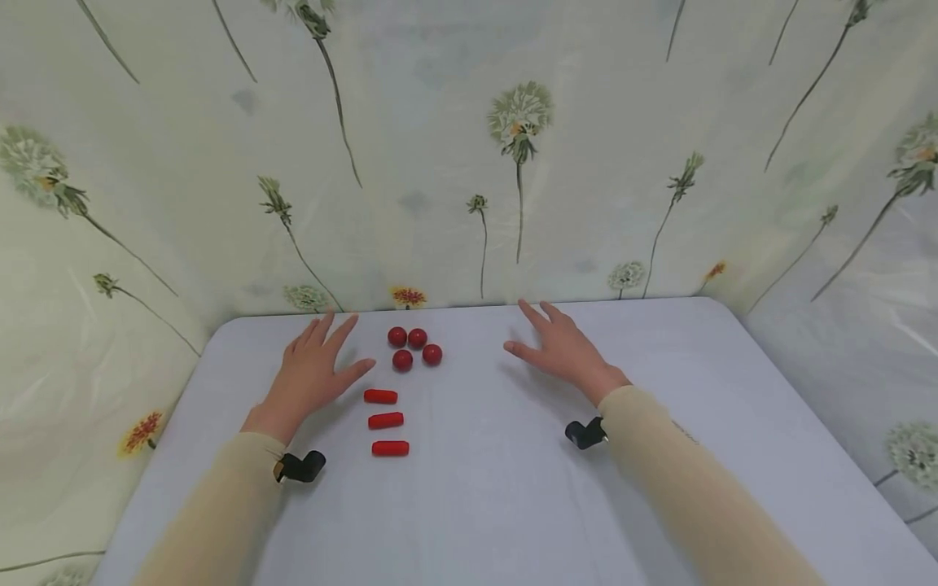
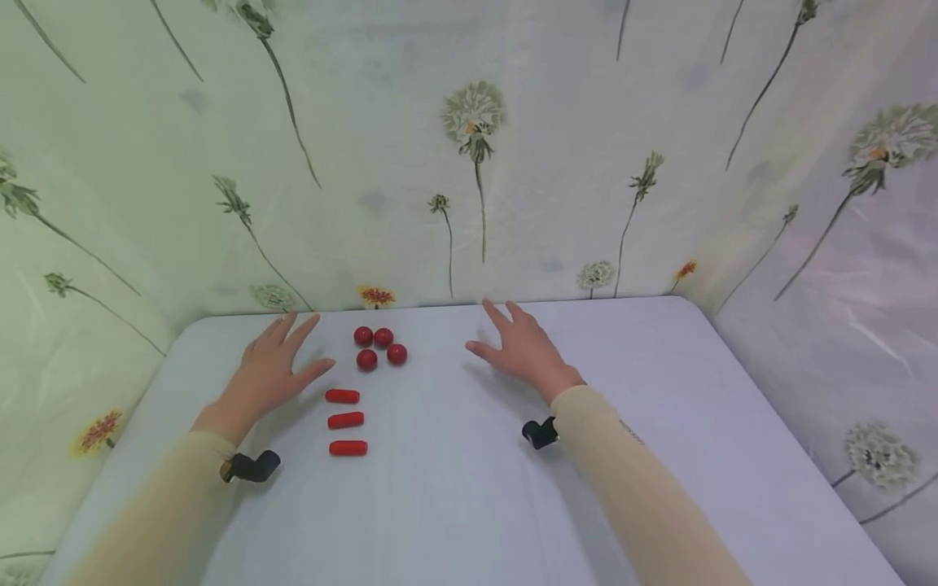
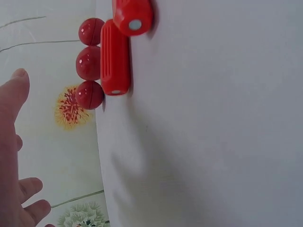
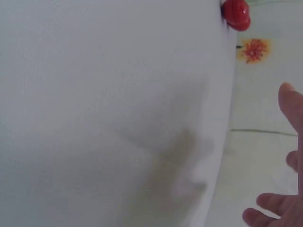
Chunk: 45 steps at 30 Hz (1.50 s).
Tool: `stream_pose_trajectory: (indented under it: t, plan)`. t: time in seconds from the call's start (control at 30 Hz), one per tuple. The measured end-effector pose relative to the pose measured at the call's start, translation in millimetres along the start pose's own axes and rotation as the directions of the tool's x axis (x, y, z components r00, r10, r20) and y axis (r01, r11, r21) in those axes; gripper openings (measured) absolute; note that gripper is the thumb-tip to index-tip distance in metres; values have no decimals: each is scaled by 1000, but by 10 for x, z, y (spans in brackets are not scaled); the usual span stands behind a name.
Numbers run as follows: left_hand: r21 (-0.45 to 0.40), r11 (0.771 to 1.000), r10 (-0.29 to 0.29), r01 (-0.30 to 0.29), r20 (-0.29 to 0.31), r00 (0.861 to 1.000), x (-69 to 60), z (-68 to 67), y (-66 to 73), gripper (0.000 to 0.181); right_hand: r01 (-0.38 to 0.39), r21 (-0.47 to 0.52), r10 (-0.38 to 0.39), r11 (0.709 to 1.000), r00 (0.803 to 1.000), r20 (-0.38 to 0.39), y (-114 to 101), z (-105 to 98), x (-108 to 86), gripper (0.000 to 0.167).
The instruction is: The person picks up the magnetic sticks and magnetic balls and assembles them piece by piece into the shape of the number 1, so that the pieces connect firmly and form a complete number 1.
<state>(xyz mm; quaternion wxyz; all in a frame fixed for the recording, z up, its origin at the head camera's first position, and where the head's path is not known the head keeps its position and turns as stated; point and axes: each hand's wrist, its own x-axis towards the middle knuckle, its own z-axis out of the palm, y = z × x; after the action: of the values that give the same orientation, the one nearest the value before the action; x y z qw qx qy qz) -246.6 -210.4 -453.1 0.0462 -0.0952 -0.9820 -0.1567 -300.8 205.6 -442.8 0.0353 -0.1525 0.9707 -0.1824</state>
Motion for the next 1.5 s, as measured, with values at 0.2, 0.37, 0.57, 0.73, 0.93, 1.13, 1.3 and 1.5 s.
stream_pose_trajectory:
  t: [0.2, 0.37, 0.57, 0.73, 0.93, 1.13, 1.3, 1.5]
  plan:
    - [-80, 996, 19, -24, -61, 998, -190, 47, 56, 83, 28, 60, -27, 998, 999, -21, -42, 104, -95, 92]
    - [-168, 985, 18, -32, -85, 996, -381, 63, 127, 76, 42, 121, -39, 992, 999, -27, -80, 189, -168, 88]
    - [-259, 965, 13, -36, -89, 996, -595, 130, 187, 68, 65, 163, -59, 985, 997, -44, -93, 306, -210, 87]
    - [-320, 947, 3, -29, -80, 997, -795, 190, 219, 63, 73, 198, -65, 977, 997, -47, -107, 401, -232, 87]
    - [-389, 921, 9, -15, -16, 1000, -998, 300, 282, 54, 85, 232, -70, 969, 995, -75, -133, 457, -257, 82]
    - [-421, 904, 65, -76, -40, 997, -1098, 423, 322, 39, 106, 286, -86, 952, 993, -81, -176, 485, -261, 80]
    - [-443, 891, 89, -96, -35, 995, -1129, 473, 335, 40, 125, 304, -104, 944, 991, -83, -237, 519, -224, 79]
    - [-433, 895, 97, -109, -50, 994, -1129, 505, 333, 37, 134, 303, -116, 944, 990, -75, -295, 561, -123, 78]
